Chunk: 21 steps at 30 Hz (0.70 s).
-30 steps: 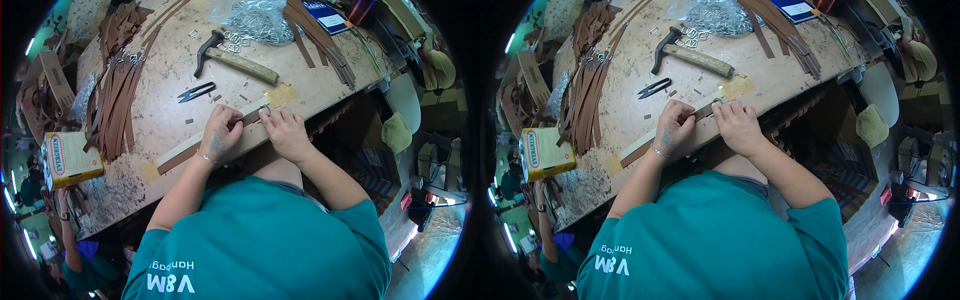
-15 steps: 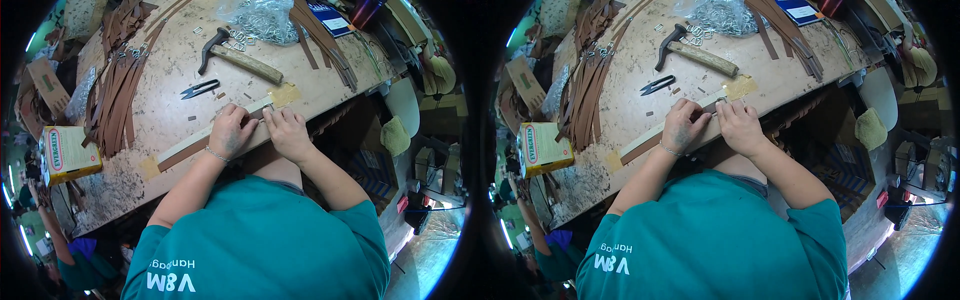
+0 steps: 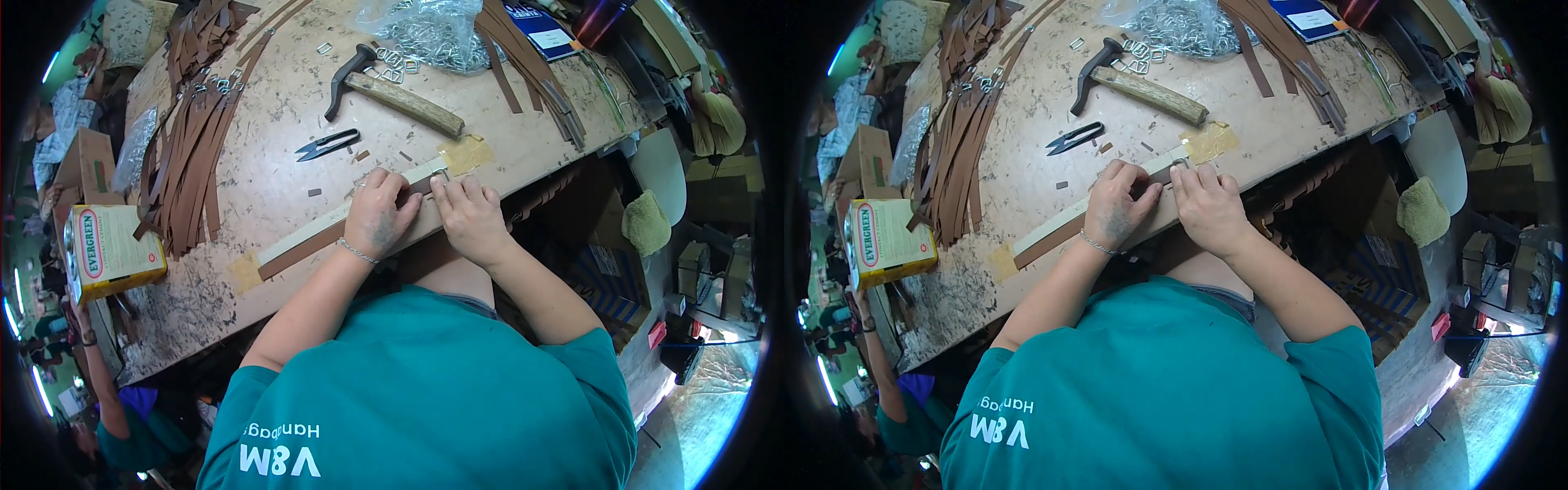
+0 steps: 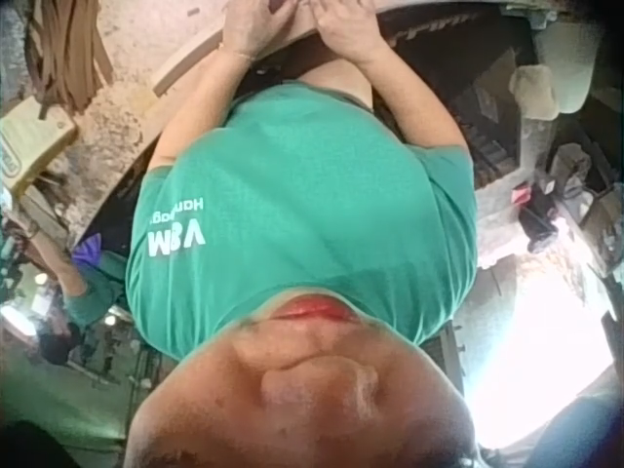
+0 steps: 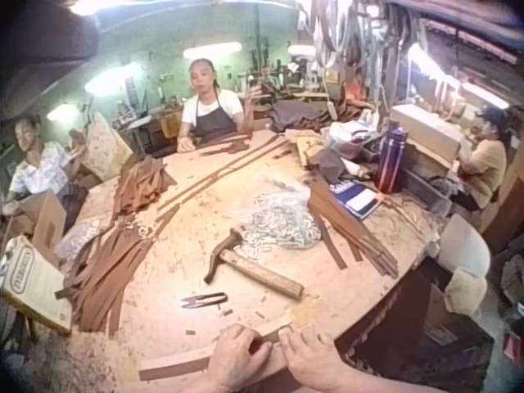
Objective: Attaching metal hardware to leather straps using a hammer and manual assembly in a workshop.
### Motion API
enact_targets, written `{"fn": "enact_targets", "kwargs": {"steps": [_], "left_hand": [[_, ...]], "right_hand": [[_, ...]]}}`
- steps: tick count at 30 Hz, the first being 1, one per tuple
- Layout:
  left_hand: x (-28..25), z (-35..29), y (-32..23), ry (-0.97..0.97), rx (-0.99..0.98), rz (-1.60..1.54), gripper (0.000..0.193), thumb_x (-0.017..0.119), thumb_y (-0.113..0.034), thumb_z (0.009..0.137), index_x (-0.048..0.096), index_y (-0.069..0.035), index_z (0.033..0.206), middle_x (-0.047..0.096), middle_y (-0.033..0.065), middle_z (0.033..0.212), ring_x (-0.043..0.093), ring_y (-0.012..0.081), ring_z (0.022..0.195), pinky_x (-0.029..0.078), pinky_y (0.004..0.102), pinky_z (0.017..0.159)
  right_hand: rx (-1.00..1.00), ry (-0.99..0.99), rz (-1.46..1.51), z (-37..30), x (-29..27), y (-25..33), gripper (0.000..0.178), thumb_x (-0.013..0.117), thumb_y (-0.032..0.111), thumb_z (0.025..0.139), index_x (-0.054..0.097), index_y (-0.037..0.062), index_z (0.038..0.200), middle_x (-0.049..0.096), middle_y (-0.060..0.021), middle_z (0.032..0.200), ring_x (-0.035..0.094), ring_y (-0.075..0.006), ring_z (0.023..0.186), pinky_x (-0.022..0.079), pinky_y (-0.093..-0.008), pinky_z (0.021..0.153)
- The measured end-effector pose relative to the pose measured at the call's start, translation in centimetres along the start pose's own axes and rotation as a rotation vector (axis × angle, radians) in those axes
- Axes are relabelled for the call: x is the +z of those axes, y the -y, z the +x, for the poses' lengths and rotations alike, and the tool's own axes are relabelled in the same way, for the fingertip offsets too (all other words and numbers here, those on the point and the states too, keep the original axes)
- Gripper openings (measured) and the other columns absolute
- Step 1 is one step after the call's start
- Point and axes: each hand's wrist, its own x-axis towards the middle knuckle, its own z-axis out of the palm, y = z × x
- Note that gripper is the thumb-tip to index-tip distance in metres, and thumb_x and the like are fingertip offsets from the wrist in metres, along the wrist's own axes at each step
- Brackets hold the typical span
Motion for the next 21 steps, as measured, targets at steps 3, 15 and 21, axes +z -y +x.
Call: {"fn": "enact_targets", "kwargs": {"steps": [3,15,21], "left_hand": [[0.2,-0.1,-0.2,-0.057,-0.028,-0.036,0.016,0.068,-0.011,0.072,0.062,-0.003,0.084,0.055,0.0104,0.08,0.056,0.0258,0.065,0.047,0.0327,0.057],[-0.6,-1.3,-0.8,0.12,0.3,0.478,0.037,0.057,-0.011,0.07,0.059,-0.007,0.107,0.052,0.0053,0.086,0.052,0.0224,0.069,0.048,0.0335,0.053],[-1.0,-1.3,-0.8,0.238,0.267,0.52,0.043,0.054,-0.016,0.073,0.054,-0.007,0.115,0.05,0.0058,0.092,0.052,0.0224,0.076,0.049,0.0332,0.056]], "right_hand": [[-0.001,0.009,-0.003,0.1,-0.2,0.0,0.042,0.048,0.017,0.075,0.055,0.0016,0.113,0.055,-0.0024,0.093,0.048,-0.0185,0.088,0.036,-0.0325,0.066],[-0.058,-0.018,0.036,-1.3,0.0,0.3,0.05,0.046,0.015,0.076,0.045,0.0015,0.124,0.047,-0.0039,0.116,0.045,-0.0187,0.105,0.032,-0.0303,0.082],[-0.062,-0.039,-0.104,-0.3,-0.4,1.1,0.04,0.046,0.019,0.078,0.055,0.0035,0.113,0.048,-0.0022,0.115,0.044,-0.0157,0.107,0.032,-0.0283,0.079]]}}
